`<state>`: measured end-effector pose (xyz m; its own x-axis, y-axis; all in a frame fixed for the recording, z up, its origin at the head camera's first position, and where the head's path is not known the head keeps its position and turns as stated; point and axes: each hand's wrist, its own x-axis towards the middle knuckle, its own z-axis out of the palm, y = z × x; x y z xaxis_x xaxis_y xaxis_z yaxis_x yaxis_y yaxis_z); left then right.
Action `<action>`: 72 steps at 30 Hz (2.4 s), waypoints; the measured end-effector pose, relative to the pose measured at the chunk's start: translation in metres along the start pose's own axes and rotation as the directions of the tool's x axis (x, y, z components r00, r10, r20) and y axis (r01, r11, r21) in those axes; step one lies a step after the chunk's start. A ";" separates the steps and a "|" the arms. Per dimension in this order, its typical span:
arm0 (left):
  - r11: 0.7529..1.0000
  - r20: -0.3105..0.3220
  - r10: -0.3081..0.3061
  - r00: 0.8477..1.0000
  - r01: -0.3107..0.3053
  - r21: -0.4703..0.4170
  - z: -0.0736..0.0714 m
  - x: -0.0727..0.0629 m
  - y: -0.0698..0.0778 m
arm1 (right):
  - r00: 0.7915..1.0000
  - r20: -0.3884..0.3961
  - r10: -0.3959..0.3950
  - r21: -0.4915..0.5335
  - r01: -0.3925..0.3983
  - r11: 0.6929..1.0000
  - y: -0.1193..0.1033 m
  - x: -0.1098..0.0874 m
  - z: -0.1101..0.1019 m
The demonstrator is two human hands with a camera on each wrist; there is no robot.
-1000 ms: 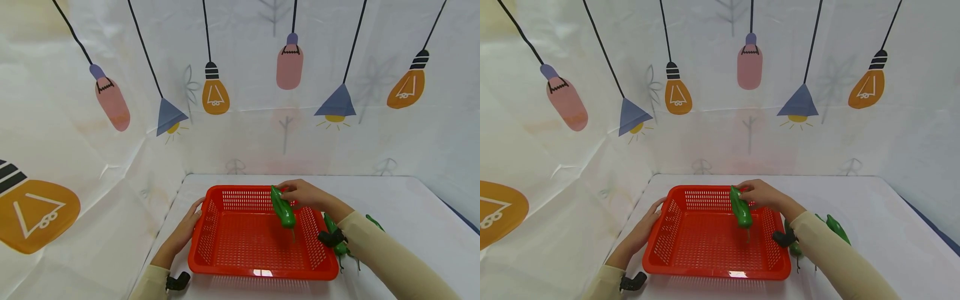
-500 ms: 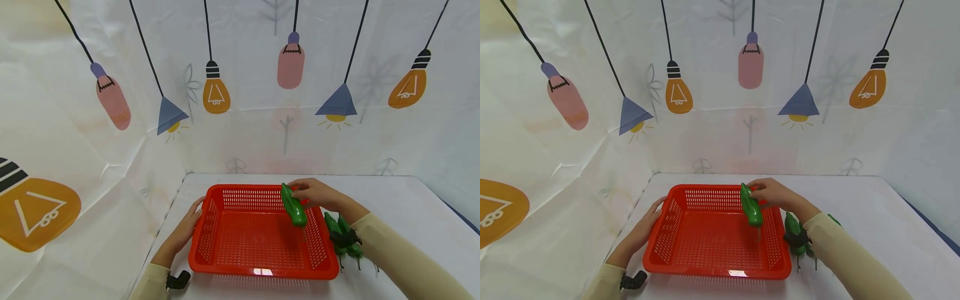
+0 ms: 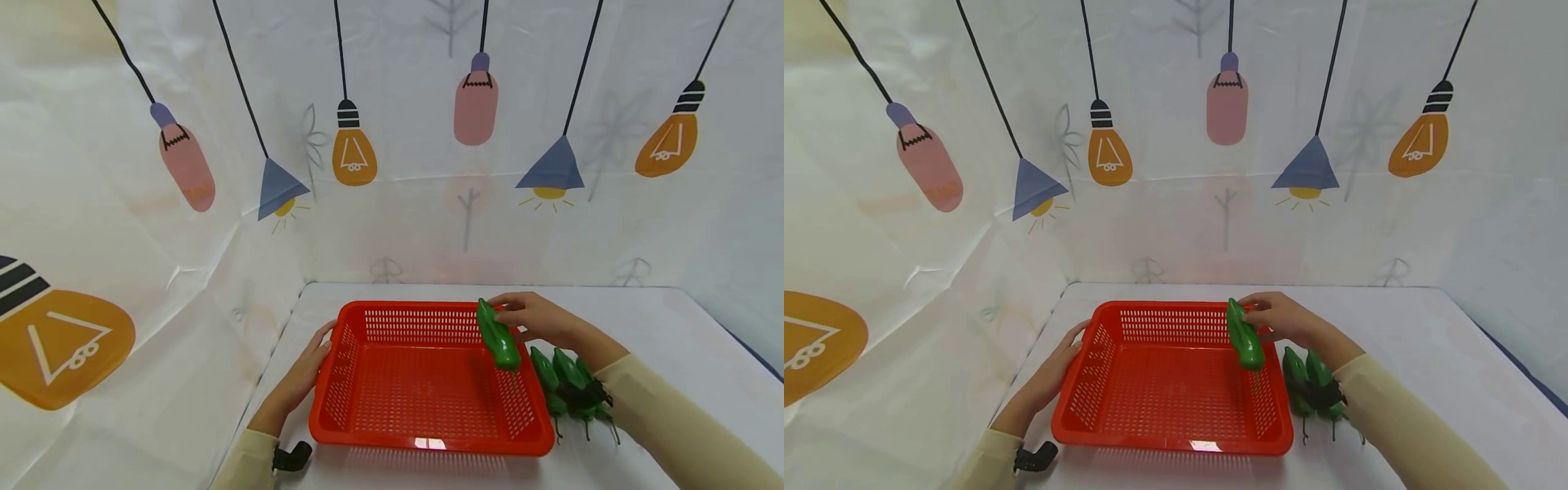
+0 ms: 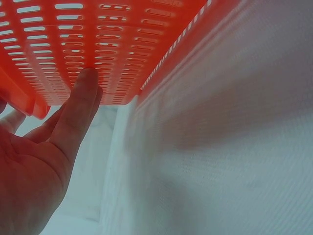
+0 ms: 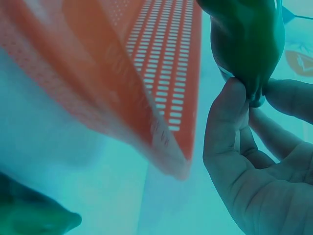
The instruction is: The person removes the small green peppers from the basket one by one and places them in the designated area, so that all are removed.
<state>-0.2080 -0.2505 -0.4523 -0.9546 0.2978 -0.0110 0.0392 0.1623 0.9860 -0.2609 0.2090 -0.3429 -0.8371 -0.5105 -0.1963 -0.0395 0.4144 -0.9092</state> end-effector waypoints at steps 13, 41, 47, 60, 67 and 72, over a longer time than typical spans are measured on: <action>1.000 -0.001 -0.004 1.000 0.004 0.004 0.000 0.001 0.000 | 0.999 -0.033 0.022 -0.025 -0.023 0.999 0.015 -0.016 -0.018; 0.999 -0.024 -0.019 1.000 0.018 -0.045 0.002 0.000 -0.004 | 0.995 -0.081 0.054 -0.031 -0.057 0.998 0.050 -0.058 -0.041; 0.999 -0.029 -0.024 0.999 0.023 -0.038 0.001 -0.002 -0.005 | 0.992 -0.104 0.072 -0.037 -0.077 0.996 0.056 -0.067 -0.045; 1.000 -0.013 -0.004 1.000 0.004 -0.031 -0.002 -0.002 -0.006 | 0.983 -0.142 0.114 -0.049 -0.122 0.991 0.076 -0.085 -0.059; 1.000 -0.025 -0.006 1.000 0.005 -0.025 -0.002 -0.003 -0.005 | 0.976 -0.174 0.135 -0.050 -0.146 0.988 0.088 -0.089 -0.068; 1.000 -0.021 -0.009 1.000 0.009 -0.021 0.000 -0.001 -0.004 | 0.971 -0.186 0.149 -0.043 -0.160 0.986 0.096 -0.095 -0.075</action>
<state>-0.2070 -0.2518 -0.4559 -0.9608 0.2768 -0.0165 0.0247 0.1447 0.9892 -0.2264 0.3535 -0.3838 -0.9203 -0.2939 -0.2583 0.0716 0.5226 -0.8496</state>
